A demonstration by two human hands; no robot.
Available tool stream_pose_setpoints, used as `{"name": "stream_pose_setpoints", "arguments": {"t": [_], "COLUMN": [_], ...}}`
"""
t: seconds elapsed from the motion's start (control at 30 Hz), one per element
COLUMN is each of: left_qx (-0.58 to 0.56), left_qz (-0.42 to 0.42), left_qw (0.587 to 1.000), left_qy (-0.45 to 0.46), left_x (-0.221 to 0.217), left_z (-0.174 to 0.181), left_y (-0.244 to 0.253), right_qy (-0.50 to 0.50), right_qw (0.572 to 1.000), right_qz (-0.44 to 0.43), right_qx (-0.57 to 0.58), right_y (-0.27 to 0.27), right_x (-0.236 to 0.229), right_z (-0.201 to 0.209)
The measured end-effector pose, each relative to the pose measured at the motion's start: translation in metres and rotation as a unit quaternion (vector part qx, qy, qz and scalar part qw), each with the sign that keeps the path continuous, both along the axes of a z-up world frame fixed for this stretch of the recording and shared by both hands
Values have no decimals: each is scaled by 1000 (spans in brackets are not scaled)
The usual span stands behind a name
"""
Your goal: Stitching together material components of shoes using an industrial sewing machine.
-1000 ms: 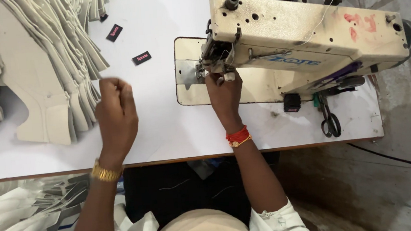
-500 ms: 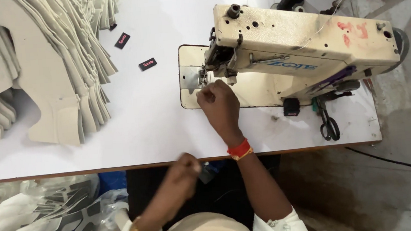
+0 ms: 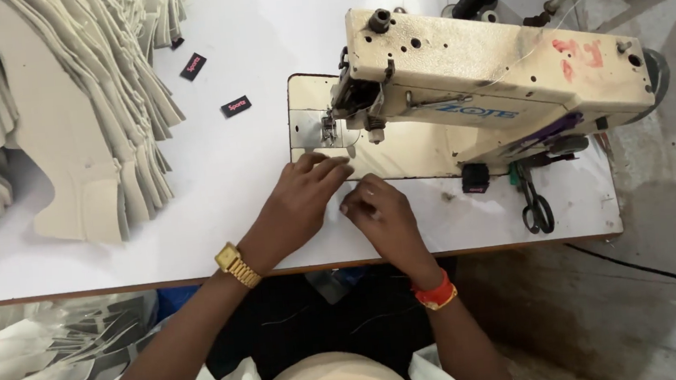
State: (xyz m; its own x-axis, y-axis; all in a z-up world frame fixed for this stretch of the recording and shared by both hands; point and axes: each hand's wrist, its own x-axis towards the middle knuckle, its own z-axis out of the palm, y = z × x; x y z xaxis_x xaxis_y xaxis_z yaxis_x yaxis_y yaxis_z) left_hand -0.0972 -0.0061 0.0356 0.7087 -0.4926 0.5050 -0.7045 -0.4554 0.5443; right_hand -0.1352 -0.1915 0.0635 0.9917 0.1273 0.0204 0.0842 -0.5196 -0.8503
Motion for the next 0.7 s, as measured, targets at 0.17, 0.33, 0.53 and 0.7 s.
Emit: {"name": "stream_pose_setpoints", "arguments": {"t": [0.17, 0.33, 0.53, 0.7], "left_qx": [49, 115, 135, 124], "left_qz": [19, 98, 110, 101], "left_qw": [998, 989, 985, 987], "left_qy": [20, -6, -15, -10], "left_x": [6, 9, -1, -4], "left_z": [-9, -13, -24, -15], "left_y": [-2, -7, -13, -10], "right_qy": [-32, -92, -255, -297], "right_qw": [999, 993, 857, 844], "right_qz": [-5, -55, -35, -36], "right_qx": [22, -57, -446, -445], "right_y": [-23, -37, -121, -141], "right_x": [13, 46, 142, 174], "right_z": [-8, -17, -186, -215]}}
